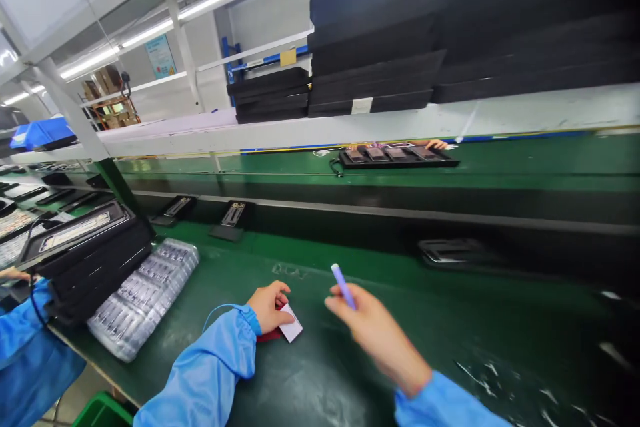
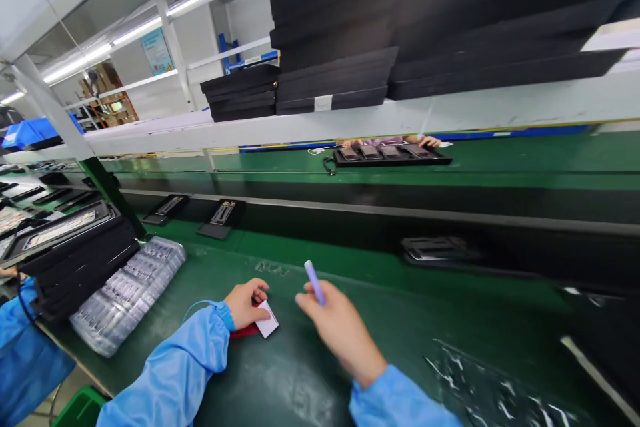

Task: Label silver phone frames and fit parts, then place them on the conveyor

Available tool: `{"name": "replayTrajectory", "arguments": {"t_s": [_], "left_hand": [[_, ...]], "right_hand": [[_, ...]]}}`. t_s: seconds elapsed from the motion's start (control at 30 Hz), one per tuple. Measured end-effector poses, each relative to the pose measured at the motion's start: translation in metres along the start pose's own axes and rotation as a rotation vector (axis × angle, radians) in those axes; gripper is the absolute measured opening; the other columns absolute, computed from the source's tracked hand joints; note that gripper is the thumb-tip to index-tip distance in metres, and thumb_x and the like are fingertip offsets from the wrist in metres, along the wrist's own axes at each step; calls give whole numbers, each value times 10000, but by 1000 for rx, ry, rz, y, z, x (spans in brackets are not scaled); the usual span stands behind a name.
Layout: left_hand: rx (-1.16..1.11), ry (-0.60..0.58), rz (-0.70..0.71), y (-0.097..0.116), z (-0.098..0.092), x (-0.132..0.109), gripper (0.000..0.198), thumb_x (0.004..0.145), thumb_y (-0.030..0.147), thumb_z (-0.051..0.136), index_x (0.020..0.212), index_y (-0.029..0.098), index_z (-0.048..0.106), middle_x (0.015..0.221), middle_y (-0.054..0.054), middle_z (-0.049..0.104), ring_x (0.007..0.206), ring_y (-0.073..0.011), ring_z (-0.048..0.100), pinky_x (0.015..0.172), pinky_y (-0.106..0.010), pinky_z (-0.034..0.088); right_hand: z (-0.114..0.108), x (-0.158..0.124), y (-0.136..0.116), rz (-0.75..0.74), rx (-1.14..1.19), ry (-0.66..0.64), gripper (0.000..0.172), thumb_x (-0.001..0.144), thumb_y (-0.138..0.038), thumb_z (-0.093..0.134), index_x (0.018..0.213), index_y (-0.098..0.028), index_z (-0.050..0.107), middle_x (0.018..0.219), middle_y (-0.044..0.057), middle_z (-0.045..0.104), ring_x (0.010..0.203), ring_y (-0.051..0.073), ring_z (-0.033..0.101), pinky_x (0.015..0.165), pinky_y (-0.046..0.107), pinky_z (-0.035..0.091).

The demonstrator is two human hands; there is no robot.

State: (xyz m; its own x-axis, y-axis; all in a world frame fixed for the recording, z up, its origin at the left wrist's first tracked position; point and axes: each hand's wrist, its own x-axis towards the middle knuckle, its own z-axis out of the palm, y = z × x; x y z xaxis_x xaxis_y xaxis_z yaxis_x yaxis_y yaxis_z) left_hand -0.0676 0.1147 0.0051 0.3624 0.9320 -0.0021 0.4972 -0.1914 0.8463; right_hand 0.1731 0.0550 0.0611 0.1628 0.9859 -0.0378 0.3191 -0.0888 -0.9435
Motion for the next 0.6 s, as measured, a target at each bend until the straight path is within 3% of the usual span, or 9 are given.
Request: {"name": "replayTrajectory", "arguments": {"t_s": [0.1,0.2,0.33,0.47,0.53,0.6], "left_hand": [[-113,42,-9,-1,2,-4,447,627,199,791,1047,219,636,747,63,591,680,-120,551,694,-265,484],[-257,89,-2,4,4,-9,325,677,249,775,963,193,631,700,69,524,604,-92,487,604,-226,430],[-457,87,26,19,6,-16,311,721,357,775,907,169,612,697,51,517,583,-80,481,571,-212,400],[-604,23,45,31,17,-24,426,689,439,813,938,168,599,754,2,613,629,-113,563,623,-249,463],[-700,20,34,28,24,-23,471,628,431,860,928,171,606,770,-16,641,651,-131,586,644,-269,480],[-789,97,-5,18,26,-18,478,562,414,896,877,182,622,729,-17,637,630,-141,583,625,-280,474]], "right_hand": [[46,-20,8,-15,29,-129,372,675,-416,725,970,-194,682,835,23,716,778,208,663,715,309,506],[70,-26,8,-63,55,-203,407,680,-392,691,1047,-216,667,980,34,733,910,229,673,818,326,503],[62,-23,-2,-105,40,-219,318,795,-453,570,992,-218,655,889,20,710,831,206,653,760,306,491],[43,-24,-6,-97,-10,-217,307,817,-532,563,846,-241,657,749,-1,673,711,191,607,657,296,457],[37,-18,-3,-95,-72,-245,336,825,-568,550,813,-251,662,728,-4,671,696,191,602,637,297,452],[36,2,1,-129,-187,-295,374,848,-585,517,803,-246,667,724,-3,671,705,190,609,634,290,451]]}}
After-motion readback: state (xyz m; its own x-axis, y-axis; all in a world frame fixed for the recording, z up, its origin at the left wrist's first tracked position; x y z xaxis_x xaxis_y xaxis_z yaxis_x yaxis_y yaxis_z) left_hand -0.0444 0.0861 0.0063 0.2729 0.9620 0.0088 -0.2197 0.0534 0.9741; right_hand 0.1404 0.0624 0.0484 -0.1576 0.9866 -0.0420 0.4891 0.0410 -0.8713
